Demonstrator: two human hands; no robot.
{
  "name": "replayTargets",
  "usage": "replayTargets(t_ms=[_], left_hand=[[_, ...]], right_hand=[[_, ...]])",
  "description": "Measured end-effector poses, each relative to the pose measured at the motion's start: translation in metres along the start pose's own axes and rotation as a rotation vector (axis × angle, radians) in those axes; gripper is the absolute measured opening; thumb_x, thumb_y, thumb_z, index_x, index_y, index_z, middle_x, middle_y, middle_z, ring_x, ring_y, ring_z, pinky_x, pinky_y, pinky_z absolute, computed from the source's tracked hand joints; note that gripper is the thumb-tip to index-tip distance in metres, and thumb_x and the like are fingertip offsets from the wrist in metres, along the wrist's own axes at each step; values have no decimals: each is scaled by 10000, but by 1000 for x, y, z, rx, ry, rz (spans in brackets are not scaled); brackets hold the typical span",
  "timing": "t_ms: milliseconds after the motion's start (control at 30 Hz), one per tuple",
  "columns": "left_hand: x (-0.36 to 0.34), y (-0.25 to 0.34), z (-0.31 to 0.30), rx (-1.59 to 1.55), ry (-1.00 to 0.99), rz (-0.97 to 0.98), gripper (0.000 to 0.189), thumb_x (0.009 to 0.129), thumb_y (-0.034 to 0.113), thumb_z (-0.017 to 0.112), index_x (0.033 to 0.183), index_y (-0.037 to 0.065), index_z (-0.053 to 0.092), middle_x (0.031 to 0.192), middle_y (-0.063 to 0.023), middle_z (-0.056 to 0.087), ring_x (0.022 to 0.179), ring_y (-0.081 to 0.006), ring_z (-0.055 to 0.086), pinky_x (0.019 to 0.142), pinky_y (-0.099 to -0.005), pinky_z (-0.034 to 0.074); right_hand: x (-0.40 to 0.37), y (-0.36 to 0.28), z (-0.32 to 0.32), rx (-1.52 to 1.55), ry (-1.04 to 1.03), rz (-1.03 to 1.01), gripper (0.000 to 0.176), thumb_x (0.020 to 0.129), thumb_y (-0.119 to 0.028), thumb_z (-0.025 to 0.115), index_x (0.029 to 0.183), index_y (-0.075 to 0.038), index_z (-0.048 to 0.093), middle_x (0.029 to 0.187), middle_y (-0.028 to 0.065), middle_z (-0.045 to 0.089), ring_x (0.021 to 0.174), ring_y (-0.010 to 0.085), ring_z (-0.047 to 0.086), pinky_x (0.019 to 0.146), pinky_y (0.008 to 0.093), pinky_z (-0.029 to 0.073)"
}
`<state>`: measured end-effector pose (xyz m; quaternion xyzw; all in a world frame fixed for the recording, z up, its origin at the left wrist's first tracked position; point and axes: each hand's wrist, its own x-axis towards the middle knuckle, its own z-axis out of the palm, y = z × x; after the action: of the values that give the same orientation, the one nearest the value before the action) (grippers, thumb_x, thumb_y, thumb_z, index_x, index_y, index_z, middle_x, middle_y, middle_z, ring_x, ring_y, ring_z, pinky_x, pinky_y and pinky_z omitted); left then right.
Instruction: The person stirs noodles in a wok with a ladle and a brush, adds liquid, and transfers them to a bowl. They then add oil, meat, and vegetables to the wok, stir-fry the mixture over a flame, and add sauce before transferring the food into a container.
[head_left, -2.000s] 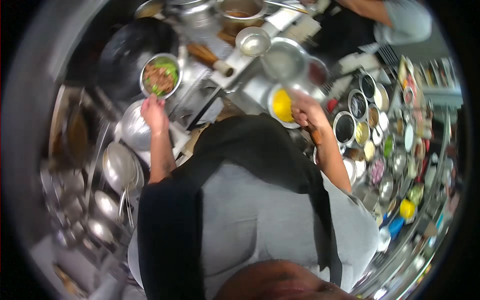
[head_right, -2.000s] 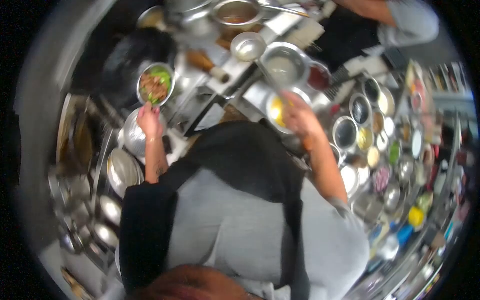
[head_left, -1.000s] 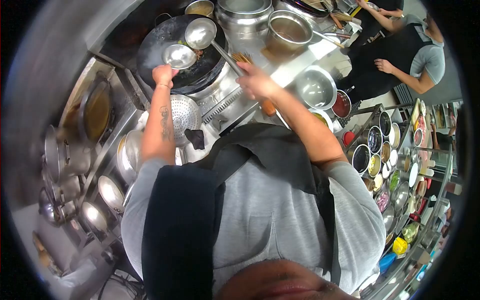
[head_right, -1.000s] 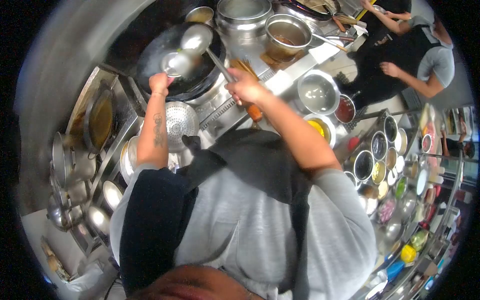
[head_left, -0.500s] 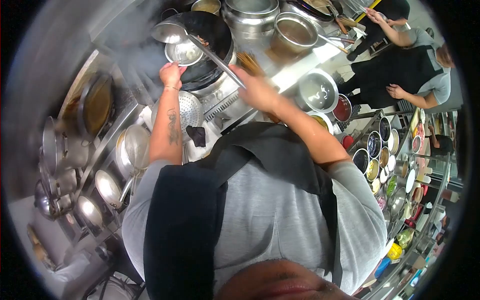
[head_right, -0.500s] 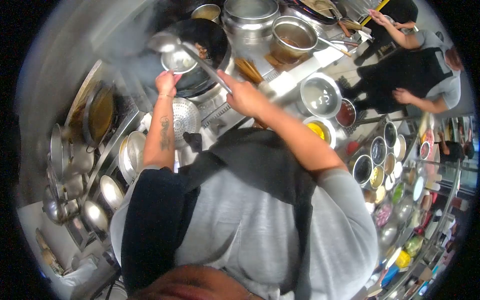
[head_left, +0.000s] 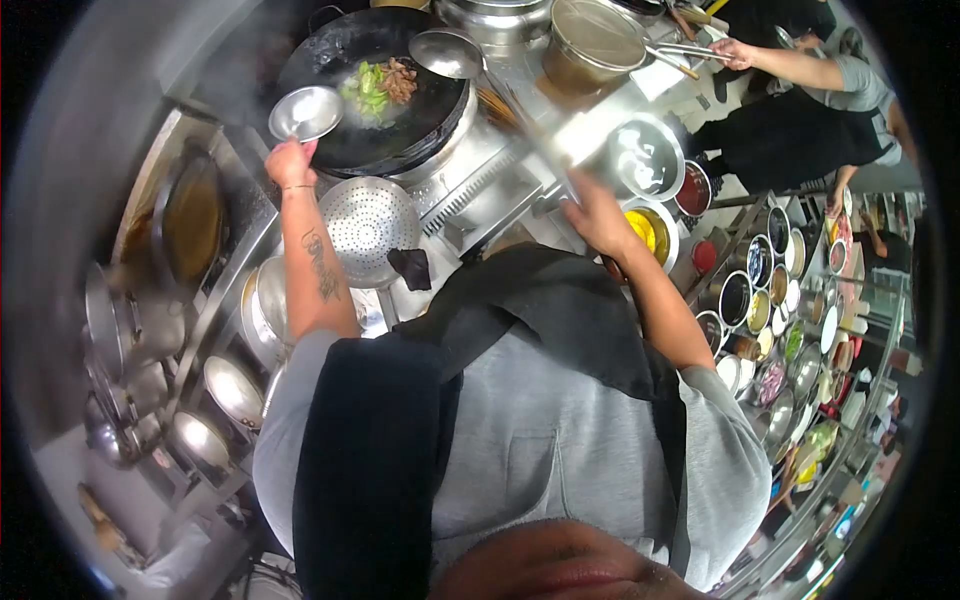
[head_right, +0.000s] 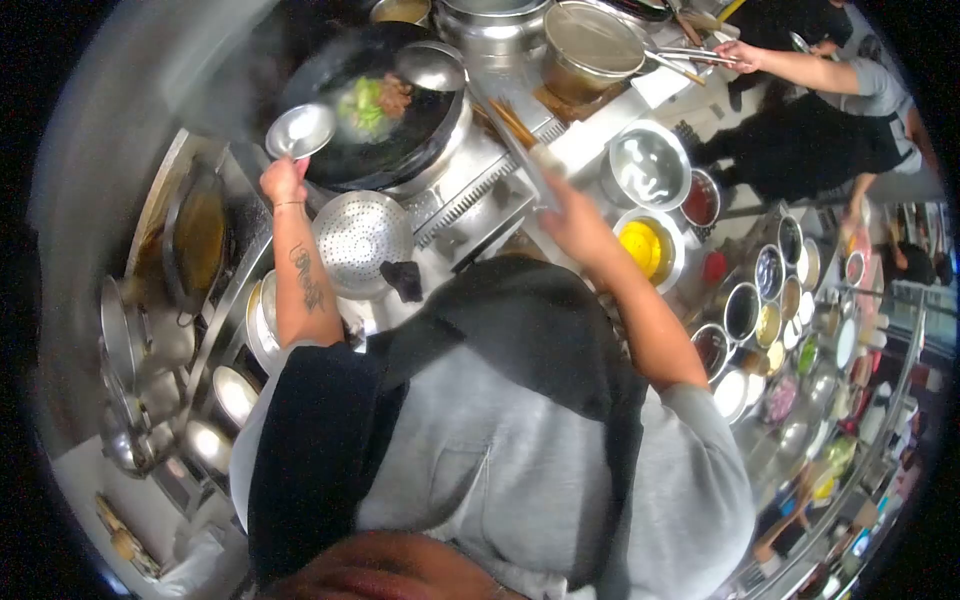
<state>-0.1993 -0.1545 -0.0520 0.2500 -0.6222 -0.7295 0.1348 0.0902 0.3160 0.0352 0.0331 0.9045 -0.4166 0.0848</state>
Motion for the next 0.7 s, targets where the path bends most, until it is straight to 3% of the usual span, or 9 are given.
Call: replayTargets(t_ms=[100,167,233,300,433,500,600,667,700], left_hand=[[21,-8,11,116,-32,98,123,940,12,594,907,-104,618,869,-176,681,681,-270,711,612,-368,649],[21,-9,28,342,-57,196,178,908,53,617,766,-51,646,795,-180,689,707,-305,722,621,-440,614],[14,-8,54,1136,92,887,196,888,100,640,751,-39,652,809,-216,695,812,-395,730,746,-511,609],[-9,-1,80,1143,39,971,177,897,142,646,820,-12,686,959,-245,691,891,-462,702,837,-533,592],[-40,21,90,1169,-62,1017,199,958,175,605,1055,36,708,1343,-246,523,932,-482,704,863,-543,594],[-31,17,78,1219,-29,1197,184,921,158,665,1041,20,672,1174,-215,613,932,-466,699,906,-490,580],[5,8,45,1051,18,1322,123,801,134,721,776,29,663,747,-168,679,683,-341,669,747,-470,564],[29,-23,31,751,-46,553,189,868,164,727,738,31,692,682,-103,678,586,-277,635,528,-425,492],[1,-14,30,555,-10,112,224,916,193,719,765,28,725,740,-78,715,564,-261,627,452,-408,450]], right_hand=[[-7,-6,12,-3,67,9,606,962,-124,637,1523,16,455,1411,301,589,1347,424,566,1126,447,440],[1,-25,23,-35,65,74,590,944,-132,633,1495,0,469,1156,310,711,1090,462,693,951,509,531],[11,-36,37,-84,113,13,544,961,-141,626,1469,-6,486,980,226,742,858,368,733,763,458,573],[17,-70,35,383,-33,200,495,969,-130,617,1439,-16,510,853,122,695,633,211,658,556,354,522],[39,-30,59,713,-257,231,236,1020,-190,601,1140,8,554,957,113,654,792,242,662,693,377,565],[48,27,96,44,284,-216,250,984,-123,601,1226,-64,623,826,47,649,655,161,616,591,339,508],[-27,21,65,287,128,7,243,959,-97,624,1200,-64,638,951,69,696,886,192,679,794,386,545],[-100,25,36,488,71,130,271,947,-93,662,1215,-63,635,1064,72,708,1006,171,677,885,364,551],[-126,63,44,493,116,-58,271,951,-110,678,1213,-51,643,1079,74,706,1046,178,665,941,355,544]])
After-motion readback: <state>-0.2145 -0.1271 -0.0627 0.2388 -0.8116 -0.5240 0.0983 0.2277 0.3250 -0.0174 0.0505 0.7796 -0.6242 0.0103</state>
